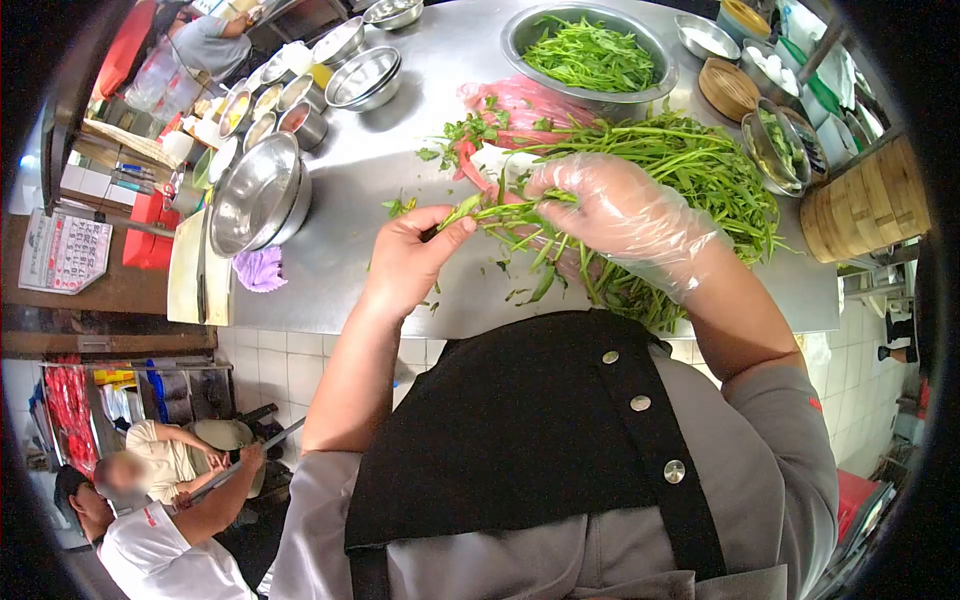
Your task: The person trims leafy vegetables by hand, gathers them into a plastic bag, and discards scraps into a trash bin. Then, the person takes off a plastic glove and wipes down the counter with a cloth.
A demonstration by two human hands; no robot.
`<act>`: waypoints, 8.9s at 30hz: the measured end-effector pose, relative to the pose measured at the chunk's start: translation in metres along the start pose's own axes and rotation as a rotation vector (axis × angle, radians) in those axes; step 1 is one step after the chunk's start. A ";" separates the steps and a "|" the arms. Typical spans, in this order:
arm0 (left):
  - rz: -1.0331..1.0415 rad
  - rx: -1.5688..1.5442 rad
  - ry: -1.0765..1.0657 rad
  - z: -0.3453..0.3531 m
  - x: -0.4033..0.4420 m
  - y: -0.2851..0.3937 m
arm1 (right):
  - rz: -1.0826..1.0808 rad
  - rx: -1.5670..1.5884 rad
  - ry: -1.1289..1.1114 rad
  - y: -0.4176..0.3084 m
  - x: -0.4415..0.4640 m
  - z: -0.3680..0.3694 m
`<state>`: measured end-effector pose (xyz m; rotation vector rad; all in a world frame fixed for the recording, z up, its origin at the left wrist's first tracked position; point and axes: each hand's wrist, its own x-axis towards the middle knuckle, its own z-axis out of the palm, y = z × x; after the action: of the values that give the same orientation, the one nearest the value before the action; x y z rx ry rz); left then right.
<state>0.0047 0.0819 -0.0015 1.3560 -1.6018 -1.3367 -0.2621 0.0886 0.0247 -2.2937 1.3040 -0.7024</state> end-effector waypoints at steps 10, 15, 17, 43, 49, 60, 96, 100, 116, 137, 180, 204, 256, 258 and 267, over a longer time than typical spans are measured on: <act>0.039 -0.035 -0.044 0.000 0.001 -0.003 | -0.010 0.120 -0.022 -0.001 0.004 -0.016; 0.359 0.312 0.075 0.002 -0.003 -0.002 | -0.058 0.033 -0.059 -0.005 0.007 -0.012; 0.526 0.427 0.136 0.003 -0.005 0.000 | -0.067 0.053 -0.054 -0.005 0.007 -0.013; 0.908 0.626 0.269 0.009 -0.007 0.010 | -0.019 0.661 -0.330 -0.001 0.014 0.006; 0.882 0.696 0.156 0.011 -0.008 0.009 | -0.018 0.276 -0.301 -0.009 0.001 0.013; 0.679 0.681 0.136 0.017 -0.006 0.006 | 0.435 0.890 0.150 0.012 -0.043 0.003; 0.027 1.032 0.825 -0.149 0.007 -0.198 | 0.300 -0.032 0.240 0.065 0.089 -0.168; 0.008 1.030 0.821 -0.148 0.007 -0.194 | 0.387 -0.055 0.321 0.098 0.151 -0.161; -0.106 1.014 0.806 -0.147 0.007 -0.185 | 0.625 -0.381 -0.389 0.233 0.200 -0.060; -0.064 1.027 0.801 -0.150 0.009 -0.193 | 0.383 -0.517 -0.191 0.186 0.169 -0.087; -0.168 1.010 0.802 -0.148 0.005 -0.183 | 0.229 -0.477 -0.488 0.067 0.227 0.001; -0.139 0.964 0.821 -0.150 0.005 -0.186 | 0.141 -0.349 -0.394 0.058 0.257 0.077; -0.098 0.988 0.874 -0.151 0.008 -0.195 | 0.089 -0.384 -0.301 0.021 0.221 0.187; -0.111 0.998 0.858 -0.152 0.008 -0.196 | 0.061 -0.446 -0.388 0.009 0.206 0.187; -0.142 0.975 0.845 -0.152 0.009 -0.196 | -0.345 -0.496 -0.381 0.004 0.138 0.194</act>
<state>0.2016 0.0396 -0.1473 2.1968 -1.5325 0.1460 -0.0867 -0.0143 -0.0998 -2.9049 0.9889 -0.0110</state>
